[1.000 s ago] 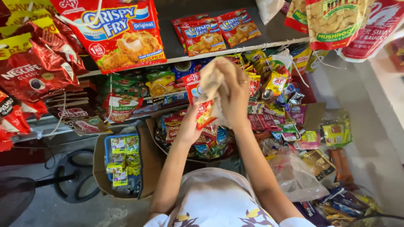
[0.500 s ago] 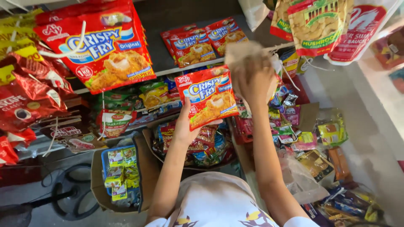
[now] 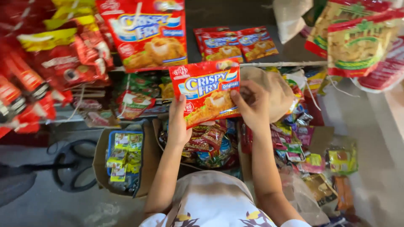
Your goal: Wiping and dusting individual packets of food seasoning on a store shelf using a cloth.
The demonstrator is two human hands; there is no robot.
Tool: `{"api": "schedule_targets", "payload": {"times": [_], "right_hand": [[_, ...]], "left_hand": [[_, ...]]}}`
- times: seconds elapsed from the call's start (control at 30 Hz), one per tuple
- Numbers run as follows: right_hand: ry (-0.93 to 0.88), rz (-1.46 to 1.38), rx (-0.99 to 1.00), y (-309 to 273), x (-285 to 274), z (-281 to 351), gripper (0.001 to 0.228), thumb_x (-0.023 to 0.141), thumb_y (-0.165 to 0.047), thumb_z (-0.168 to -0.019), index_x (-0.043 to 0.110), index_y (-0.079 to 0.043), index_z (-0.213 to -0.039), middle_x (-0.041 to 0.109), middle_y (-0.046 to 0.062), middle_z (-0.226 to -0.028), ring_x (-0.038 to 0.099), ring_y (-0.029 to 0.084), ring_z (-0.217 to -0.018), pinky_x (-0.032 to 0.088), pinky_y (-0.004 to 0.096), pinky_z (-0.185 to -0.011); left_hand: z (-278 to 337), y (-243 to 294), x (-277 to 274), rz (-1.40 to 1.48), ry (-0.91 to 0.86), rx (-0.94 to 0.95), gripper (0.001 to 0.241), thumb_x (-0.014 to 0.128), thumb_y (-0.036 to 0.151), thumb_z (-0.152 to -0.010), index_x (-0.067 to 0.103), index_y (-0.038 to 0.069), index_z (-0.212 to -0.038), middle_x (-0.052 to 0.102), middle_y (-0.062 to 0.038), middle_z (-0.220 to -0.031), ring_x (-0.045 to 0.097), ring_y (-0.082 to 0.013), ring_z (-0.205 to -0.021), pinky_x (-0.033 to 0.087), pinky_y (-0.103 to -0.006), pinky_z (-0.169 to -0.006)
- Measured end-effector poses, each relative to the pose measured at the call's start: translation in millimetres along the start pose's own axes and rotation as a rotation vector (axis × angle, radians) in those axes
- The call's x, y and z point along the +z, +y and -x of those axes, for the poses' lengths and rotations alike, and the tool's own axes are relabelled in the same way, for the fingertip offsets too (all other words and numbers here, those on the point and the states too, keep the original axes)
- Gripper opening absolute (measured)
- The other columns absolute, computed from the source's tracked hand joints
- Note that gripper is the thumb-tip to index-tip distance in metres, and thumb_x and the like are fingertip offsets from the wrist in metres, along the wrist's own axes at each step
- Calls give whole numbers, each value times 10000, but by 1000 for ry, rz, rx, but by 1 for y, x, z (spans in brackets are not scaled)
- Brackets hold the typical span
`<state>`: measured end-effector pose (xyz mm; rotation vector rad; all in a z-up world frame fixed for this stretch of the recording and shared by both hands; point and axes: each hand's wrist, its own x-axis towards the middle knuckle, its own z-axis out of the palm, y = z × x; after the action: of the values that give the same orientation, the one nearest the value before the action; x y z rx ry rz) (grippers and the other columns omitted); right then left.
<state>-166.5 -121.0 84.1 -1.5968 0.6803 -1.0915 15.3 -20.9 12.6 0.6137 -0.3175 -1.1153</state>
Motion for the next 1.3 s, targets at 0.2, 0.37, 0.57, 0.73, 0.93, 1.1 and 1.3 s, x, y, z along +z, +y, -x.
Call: {"api": "schedule_targets", "payload": {"times": [0.2,0.37,0.57,0.73,0.93,1.1,1.3], "right_hand": [[85,-106,-195,-60,62,-12,151,697,-37,-1044,687,49,-1167,713,1,-978,617,33,-848,478,188,-760],[48,-169,-247,-95,98,-22,148,694,-36,-1058,682,52,-1177,698,-8,-973,587,23,-823,462,185,-741],[20,-209,-287,-104,110,-34,165,687,-36,-1070,671,57,-1205,709,12,-1040,604,32,-896,476,191,-807],[-4,-232,-292,-102,113,-41,176,693,-50,-1067,670,55,-1207,710,15,-1070,616,36,-933,479,190,-827],[12,-168,-312,-101,116,-44,174,691,-65,-1075,674,52,-1204,722,23,-1028,616,34,-903,481,188,-808],[24,-194,-297,-96,116,-44,190,693,-61,-1057,673,60,-1201,736,48,-1080,665,59,-971,531,209,-888],[30,-198,-277,-84,115,-46,185,693,-60,-1054,672,59,-1194,742,51,-1075,666,60,-963,532,208,-883]], "left_hand": [[72,100,70,-556,-34,764,560,583,89,-1126,281,22,-1593,480,-123,-1479,505,-175,-1333,448,-318,-1161],[85,135,73,-826,96,990,433,573,-3,-1146,380,25,-1532,531,-119,-1394,576,-158,-1265,513,-263,-1082],[79,150,73,-925,113,1050,317,547,-37,-1154,501,-21,-1468,525,-140,-1428,598,-180,-1303,520,-272,-1101],[70,153,70,-951,102,1080,334,548,-43,-1146,502,-14,-1476,531,-143,-1430,597,-194,-1307,527,-283,-1108],[65,158,70,-1001,149,1086,385,557,-37,-1133,516,0,-1515,566,-152,-1397,629,-198,-1235,550,-280,-1029],[64,157,69,-998,129,1063,386,561,-41,-1127,524,1,-1509,568,-162,-1403,625,-228,-1262,545,-315,-1065],[61,155,65,-1092,167,1071,398,570,-13,-1116,528,16,-1511,596,-177,-1382,628,-272,-1265,520,-355,-1098]]}}
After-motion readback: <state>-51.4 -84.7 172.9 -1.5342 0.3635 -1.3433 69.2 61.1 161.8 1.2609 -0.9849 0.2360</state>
